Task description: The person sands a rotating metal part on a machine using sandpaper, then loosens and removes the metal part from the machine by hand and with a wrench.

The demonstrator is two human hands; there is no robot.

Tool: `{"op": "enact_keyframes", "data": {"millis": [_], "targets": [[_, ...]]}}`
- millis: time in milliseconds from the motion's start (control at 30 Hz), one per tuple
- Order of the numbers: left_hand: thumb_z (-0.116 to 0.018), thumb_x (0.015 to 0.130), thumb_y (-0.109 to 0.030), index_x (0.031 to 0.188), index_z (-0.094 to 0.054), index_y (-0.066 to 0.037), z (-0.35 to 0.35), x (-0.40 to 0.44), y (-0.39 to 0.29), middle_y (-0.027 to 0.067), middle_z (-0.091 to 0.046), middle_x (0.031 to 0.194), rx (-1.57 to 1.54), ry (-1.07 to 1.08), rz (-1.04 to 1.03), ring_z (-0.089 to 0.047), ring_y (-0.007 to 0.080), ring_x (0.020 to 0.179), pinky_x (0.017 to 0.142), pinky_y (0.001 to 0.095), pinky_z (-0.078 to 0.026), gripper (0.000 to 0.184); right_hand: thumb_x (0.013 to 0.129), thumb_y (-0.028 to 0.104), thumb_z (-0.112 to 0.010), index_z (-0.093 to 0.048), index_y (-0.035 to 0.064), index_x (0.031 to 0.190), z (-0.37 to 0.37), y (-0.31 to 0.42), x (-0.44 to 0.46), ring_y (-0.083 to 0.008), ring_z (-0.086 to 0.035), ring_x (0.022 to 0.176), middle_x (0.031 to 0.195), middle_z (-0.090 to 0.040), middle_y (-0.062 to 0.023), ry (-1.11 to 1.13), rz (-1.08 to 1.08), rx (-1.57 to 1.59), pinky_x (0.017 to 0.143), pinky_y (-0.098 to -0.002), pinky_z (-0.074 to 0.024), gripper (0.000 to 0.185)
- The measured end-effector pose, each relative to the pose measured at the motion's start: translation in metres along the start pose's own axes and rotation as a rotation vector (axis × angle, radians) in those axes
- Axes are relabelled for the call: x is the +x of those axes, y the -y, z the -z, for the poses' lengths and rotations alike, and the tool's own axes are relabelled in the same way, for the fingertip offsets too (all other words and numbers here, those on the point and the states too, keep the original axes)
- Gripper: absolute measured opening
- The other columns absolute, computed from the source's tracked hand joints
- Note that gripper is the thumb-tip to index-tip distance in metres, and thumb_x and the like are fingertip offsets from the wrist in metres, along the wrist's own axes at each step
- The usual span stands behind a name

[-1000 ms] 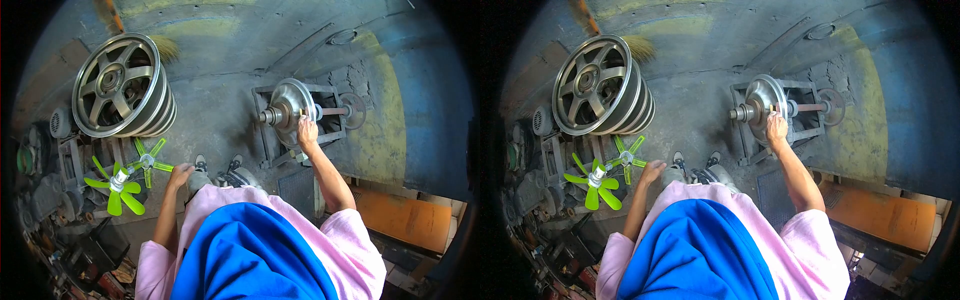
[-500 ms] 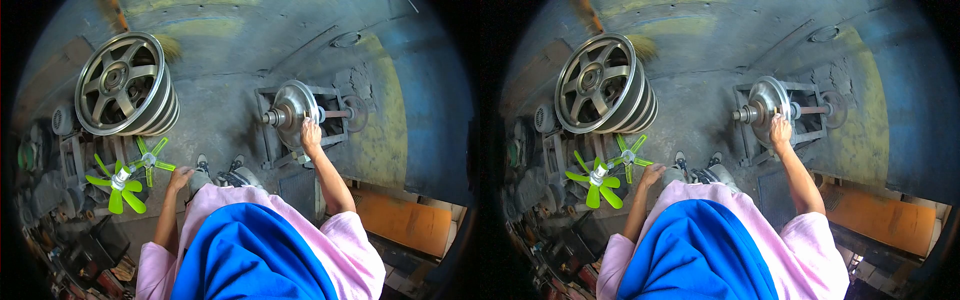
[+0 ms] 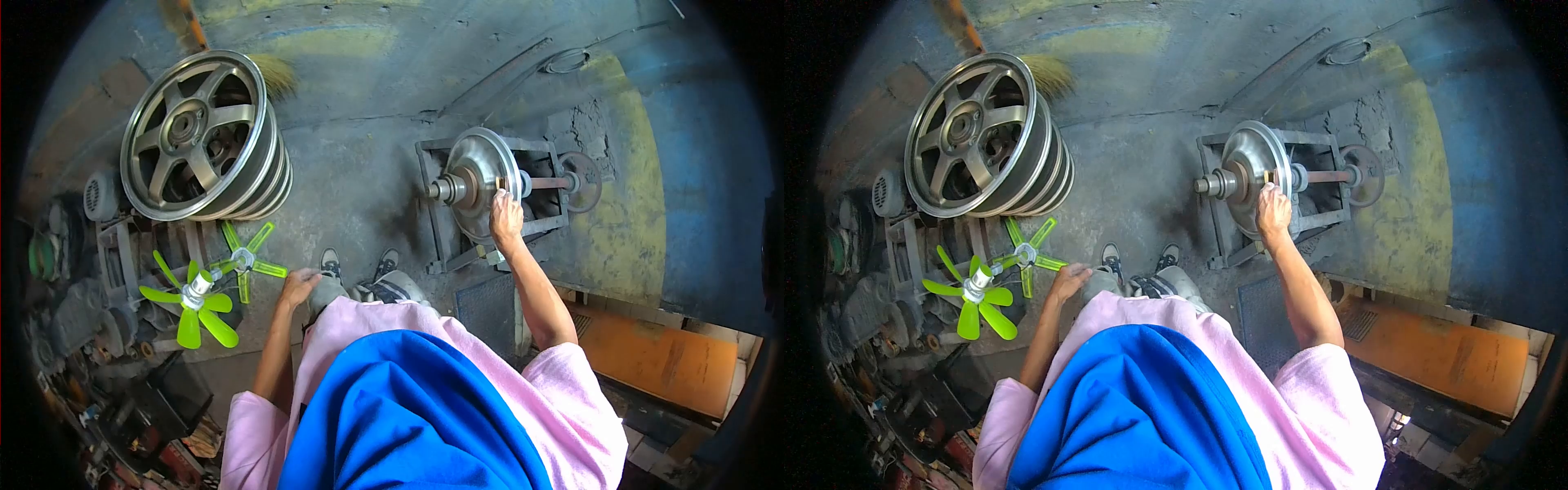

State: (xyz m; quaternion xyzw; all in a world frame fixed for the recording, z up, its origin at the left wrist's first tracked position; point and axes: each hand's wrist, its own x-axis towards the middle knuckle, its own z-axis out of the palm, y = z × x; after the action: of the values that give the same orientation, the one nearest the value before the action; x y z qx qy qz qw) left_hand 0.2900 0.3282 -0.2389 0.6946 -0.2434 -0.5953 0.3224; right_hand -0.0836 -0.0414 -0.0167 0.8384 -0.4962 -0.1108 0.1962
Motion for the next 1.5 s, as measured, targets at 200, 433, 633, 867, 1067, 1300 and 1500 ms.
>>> {"op": "enact_keyframes", "data": {"millis": [200, 433, 633, 867, 1067, 1300, 1500], "targets": [[-0.074, 0.092, -0.028, 0.123, -0.069, 0.005, 0.008, -0.011, -0.005, 0.0229, -0.072, 0.120, -0.011, -0.007, 0.033, -0.070, 0.0293, 0.111, 0.096, 0.0371, -0.054, 0.046, 0.094, 0.010, -0.058, -0.062, 0.0026, 0.096, -0.024, 0.011, 0.003, -0.0297, -0.076, 0.077, 0.087, -0.070, -0.0142, 0.062, -0.024, 0.010, 0.064, -0.0383, -0.0621, 0.009], [-0.075, 0.092, -0.028, 0.123, -0.069, 0.004, 0.012, -0.018, -0.005, 0.0221, -0.072, 0.119, 0.045, -0.020, 0.040, -0.070, 0.0288, 0.109, 0.095, 0.0368, -0.054, 0.046, 0.095, 0.011, -0.056, -0.064, 0.0021, 0.094, -0.039, 0.016, 0.011, -0.0296, -0.076, 0.077, 0.086, -0.070, -0.0151, 0.050, -0.018, 0.029, 0.063, -0.0378, -0.0623, 0.012], [-0.075, 0.092, -0.026, 0.123, -0.069, 0.005, 0.005, -0.013, 0.008, 0.0179, -0.074, 0.112, 0.012, -0.007, 0.005, -0.070, 0.0236, 0.096, 0.084, 0.0337, -0.056, 0.045, 0.094, 0.011, -0.057, -0.065, 0.0023, 0.096, -0.001, -0.005, 0.010, -0.0279, -0.076, 0.078, 0.088, -0.070, -0.0147, 0.042, 0.036, -0.044, 0.064, -0.0363, -0.0615, 0.012], [-0.075, 0.092, -0.025, 0.121, -0.070, 0.005, 0.003, -0.013, 0.001, 0.0144, -0.075, 0.104, -0.012, -0.022, -0.046, -0.070, 0.0200, 0.087, 0.075, 0.0318, -0.057, 0.043, 0.094, 0.010, -0.052, -0.064, -0.0003, 0.099, 0.025, -0.029, 0.003, -0.0368, -0.071, 0.075, 0.089, -0.070, -0.0212, -0.088, 0.056, 0.057, 0.067, -0.0450, -0.0567, 0.016], [-0.075, 0.092, -0.023, 0.122, -0.069, 0.006, -0.003, 0.002, 0.013, 0.0144, -0.075, 0.105, 0.002, 0.028, -0.010, -0.070, 0.0209, 0.088, 0.079, 0.0313, -0.056, 0.043, 0.093, 0.007, -0.052, -0.063, -0.0011, 0.102, 0.022, -0.053, -0.002, -0.0387, -0.071, 0.080, 0.090, -0.071, -0.0230, 0.036, 0.160, 0.246, 0.073, -0.0481, -0.0562, 0.017], [-0.075, 0.091, -0.026, 0.124, -0.069, 0.004, -0.005, 0.008, -0.016, 0.0206, -0.073, 0.118, 0.112, 0.075, 0.003, -0.071, 0.0276, 0.106, 0.092, 0.0357, -0.056, 0.045, 0.090, 0.008, -0.054, -0.067, 0.0019, 0.093, 0.011, -0.046, -0.007, -0.0371, -0.072, 0.079, 0.081, -0.070, -0.0206, 0.122, 0.188, 0.112, 0.071, -0.0475, -0.0565, 0.014], [-0.075, 0.091, -0.026, 0.125, -0.068, 0.005, 0.000, 0.000, 0.002, 0.0209, -0.073, 0.119, 0.072, 0.053, -0.009, -0.072, 0.0274, 0.105, 0.091, 0.0357, -0.056, 0.046, 0.097, 0.014, -0.050, -0.064, 0.0028, 0.096, 0.007, -0.045, -0.002, -0.0366, -0.072, 0.077, 0.084, -0.071, -0.0188, 0.123, 0.194, 0.097, 0.069, -0.0450, -0.0578, 0.018]]}}
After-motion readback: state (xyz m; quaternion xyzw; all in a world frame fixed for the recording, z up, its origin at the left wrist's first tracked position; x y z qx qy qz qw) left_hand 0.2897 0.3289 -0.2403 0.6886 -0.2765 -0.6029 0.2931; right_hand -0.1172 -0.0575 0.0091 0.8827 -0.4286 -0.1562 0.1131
